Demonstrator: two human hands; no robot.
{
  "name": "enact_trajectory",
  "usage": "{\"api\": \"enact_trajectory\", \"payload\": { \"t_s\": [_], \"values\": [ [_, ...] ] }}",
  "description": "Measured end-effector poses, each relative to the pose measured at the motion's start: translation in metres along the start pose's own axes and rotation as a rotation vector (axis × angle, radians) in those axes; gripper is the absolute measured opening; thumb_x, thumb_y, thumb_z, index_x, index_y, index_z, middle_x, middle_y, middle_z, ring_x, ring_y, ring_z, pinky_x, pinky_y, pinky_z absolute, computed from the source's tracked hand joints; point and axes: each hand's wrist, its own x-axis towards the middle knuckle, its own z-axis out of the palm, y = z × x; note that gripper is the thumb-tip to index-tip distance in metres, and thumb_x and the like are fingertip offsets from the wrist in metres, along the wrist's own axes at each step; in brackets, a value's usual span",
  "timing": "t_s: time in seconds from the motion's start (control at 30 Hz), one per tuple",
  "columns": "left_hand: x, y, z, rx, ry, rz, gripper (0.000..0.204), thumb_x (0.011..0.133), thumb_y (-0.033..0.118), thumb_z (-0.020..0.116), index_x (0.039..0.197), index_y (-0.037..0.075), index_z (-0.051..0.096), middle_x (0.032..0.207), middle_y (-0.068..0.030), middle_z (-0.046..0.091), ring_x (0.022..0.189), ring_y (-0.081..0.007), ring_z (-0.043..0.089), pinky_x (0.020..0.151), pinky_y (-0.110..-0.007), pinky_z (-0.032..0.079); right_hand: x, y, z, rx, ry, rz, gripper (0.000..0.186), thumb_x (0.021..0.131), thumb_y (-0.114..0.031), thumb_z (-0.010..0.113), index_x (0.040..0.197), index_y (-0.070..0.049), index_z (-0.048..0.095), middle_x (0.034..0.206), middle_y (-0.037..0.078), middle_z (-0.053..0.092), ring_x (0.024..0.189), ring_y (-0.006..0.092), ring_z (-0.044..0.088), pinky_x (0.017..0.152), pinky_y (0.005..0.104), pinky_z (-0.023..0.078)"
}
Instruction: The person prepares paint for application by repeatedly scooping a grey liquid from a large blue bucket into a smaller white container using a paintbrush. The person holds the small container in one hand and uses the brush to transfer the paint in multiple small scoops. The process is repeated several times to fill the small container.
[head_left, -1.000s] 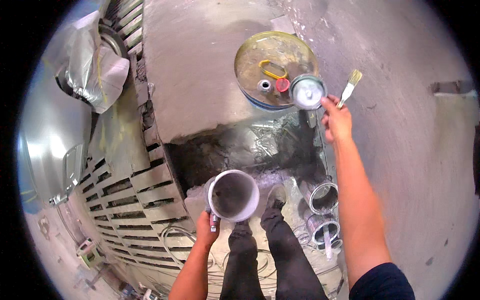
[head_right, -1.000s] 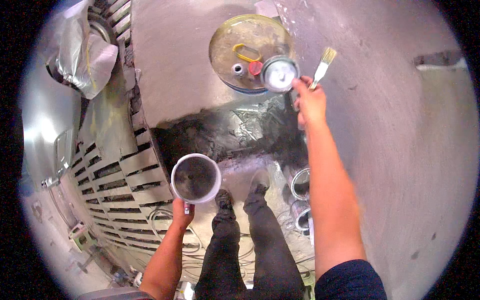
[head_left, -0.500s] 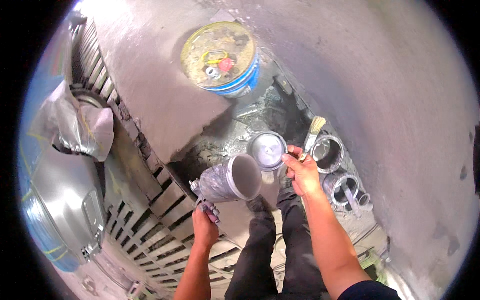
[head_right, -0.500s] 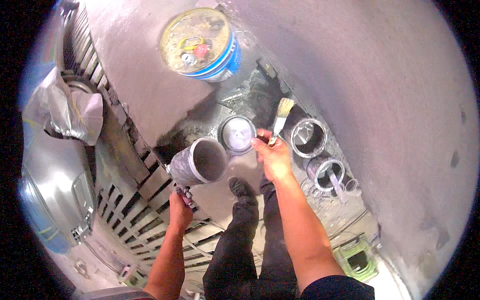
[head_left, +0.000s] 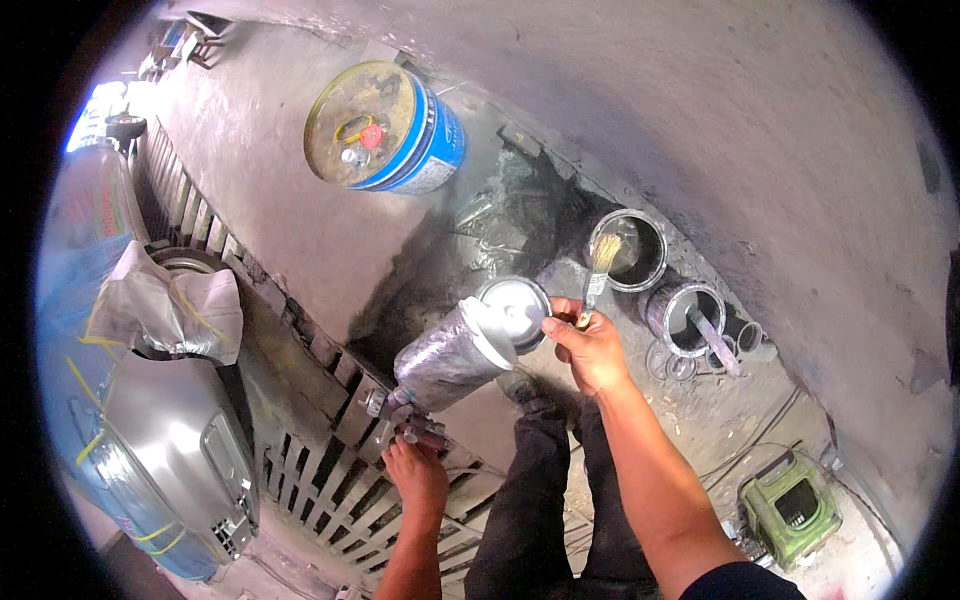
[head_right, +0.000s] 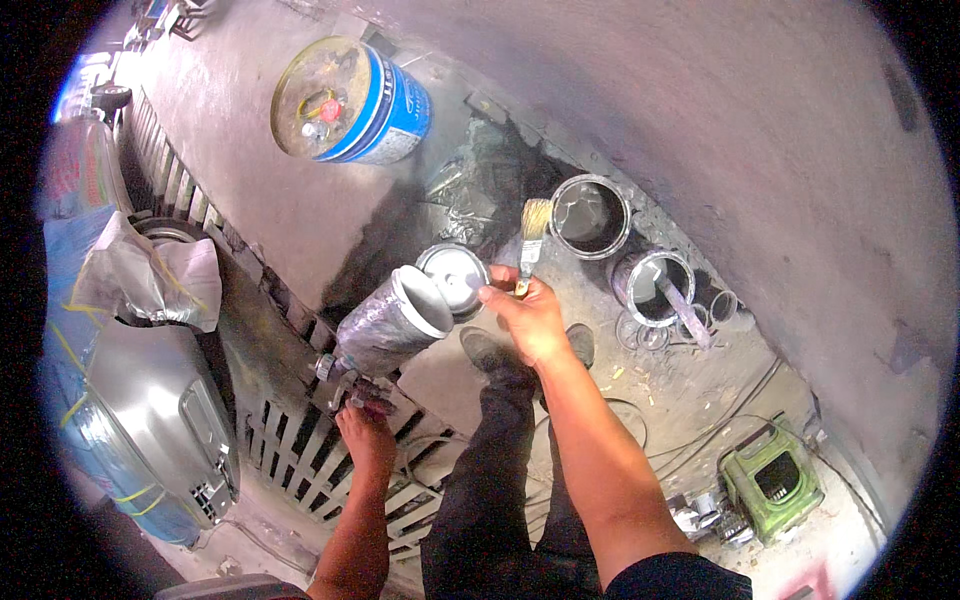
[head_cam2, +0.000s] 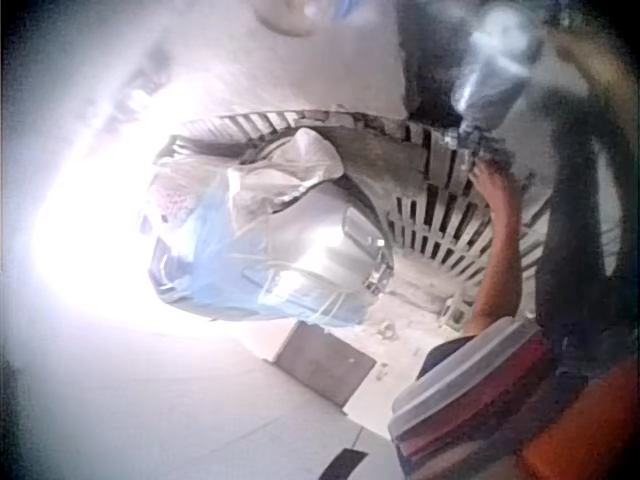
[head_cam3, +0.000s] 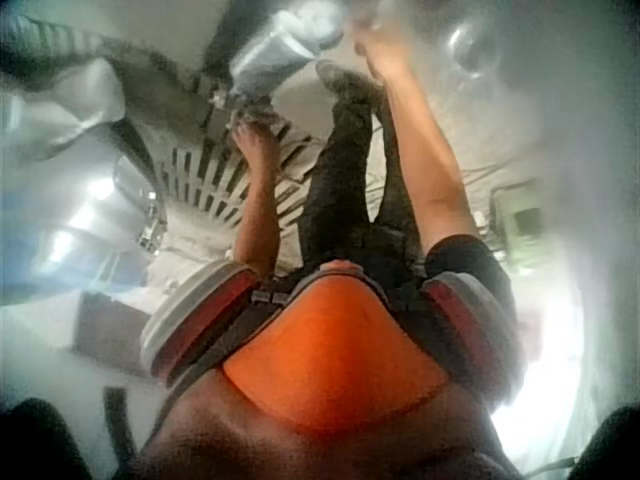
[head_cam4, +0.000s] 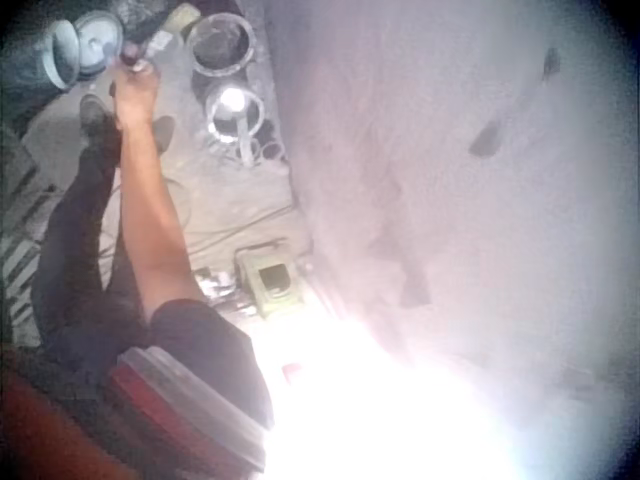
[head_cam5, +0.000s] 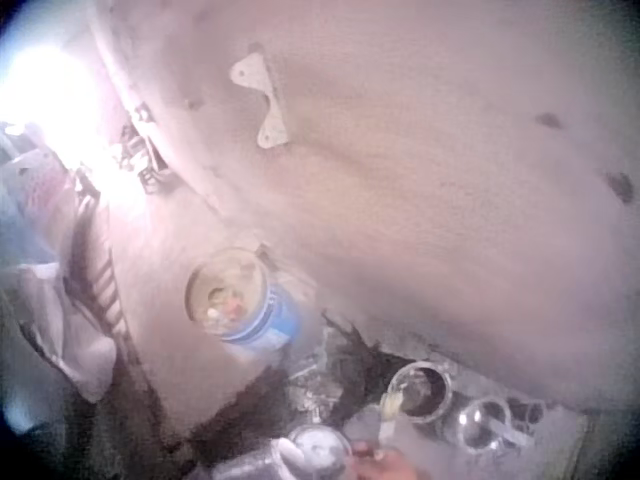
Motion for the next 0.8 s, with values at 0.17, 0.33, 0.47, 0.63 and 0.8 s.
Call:
{"api": "enact_trajectory", "payload": {
  "t_s": [0.17, 0.33, 0.47, 0.63, 0.8],
  "values": [
    [-0.013, 0.02, -0.004, 0.001, 0.006, 0.032, 0.044, 0.077, 0.003, 0.058, 0.117, -0.01, 0.044, 0.1, -0.0248, 0.053, 0.092, -0.0426, 0.047, 0.084, -0.05, 0.037, -0.015, -0.005, -0.02, -0.02, 0.003, 0.032, 0.027, 0.081, -0.011, 0.072, 0.106, -0.004, 0.064, 0.08, -0.004, 0.058, 0.054, 0.0021, 0.038, 0.046, 0.0184, 0.027],
    [-0.03, 0.022, 0.012, 0.006, 0.005, -0.01, 0.044, 0.076, 0.0, 0.056, 0.118, -0.007, 0.045, 0.101, -0.0223, 0.053, 0.093, -0.0425, 0.047, 0.084, -0.05, 0.036, -0.016, 0.001, -0.039, 0.006, -0.014, 0.033, 0.026, 0.082, -0.011, 0.071, 0.106, -0.004, 0.064, 0.082, -0.004, 0.058, 0.057, 0.0022, 0.039, 0.046, 0.0183, 0.027],
    [-0.033, 0.029, 0.017, -0.125, -0.011, 0.049, 0.041, 0.075, -0.001, 0.055, 0.115, -0.004, 0.047, 0.1, -0.0206, 0.052, 0.093, -0.0421, 0.047, 0.084, -0.049, 0.036, -0.018, 0.005, -0.048, 0.012, 0.008, 0.0, 0.024, 0.083, -0.01, 0.069, 0.106, -0.004, 0.063, 0.084, -0.004, 0.058, 0.058, 0.0021, 0.04, 0.046, 0.0181, 0.028],
    [-0.025, 0.021, 0.038, -0.421, -0.122, 0.039, 0.034, 0.077, -0.004, 0.052, 0.111, -0.001, 0.048, 0.093, -0.018, 0.056, 0.086, -0.0389, 0.052, 0.076, -0.042, 0.042, -0.02, 0.006, -0.044, 0.035, 0.033, -0.011, 0.023, 0.084, -0.009, 0.068, 0.106, -0.003, 0.062, 0.083, -0.004, 0.058, 0.057, 0.0023, 0.041, 0.046, 0.0183, 0.03],
    [0.005, 0.019, 0.073, -1.046, -0.18, -0.208, 0.013, 0.089, 0.008, 0.057, 0.099, 0.0, 0.055, 0.081, -0.0051, 0.058, 0.073, -0.0148, 0.053, 0.064, -0.028, 0.041, -0.024, 0.019, -0.04, 0.074, 0.068, 0.017, 0.023, 0.085, -0.008, 0.067, 0.106, -0.004, 0.06, 0.077, -0.004, 0.057, 0.052, 0.0034, 0.04, 0.046, 0.0185, 0.032]
  ]
}}
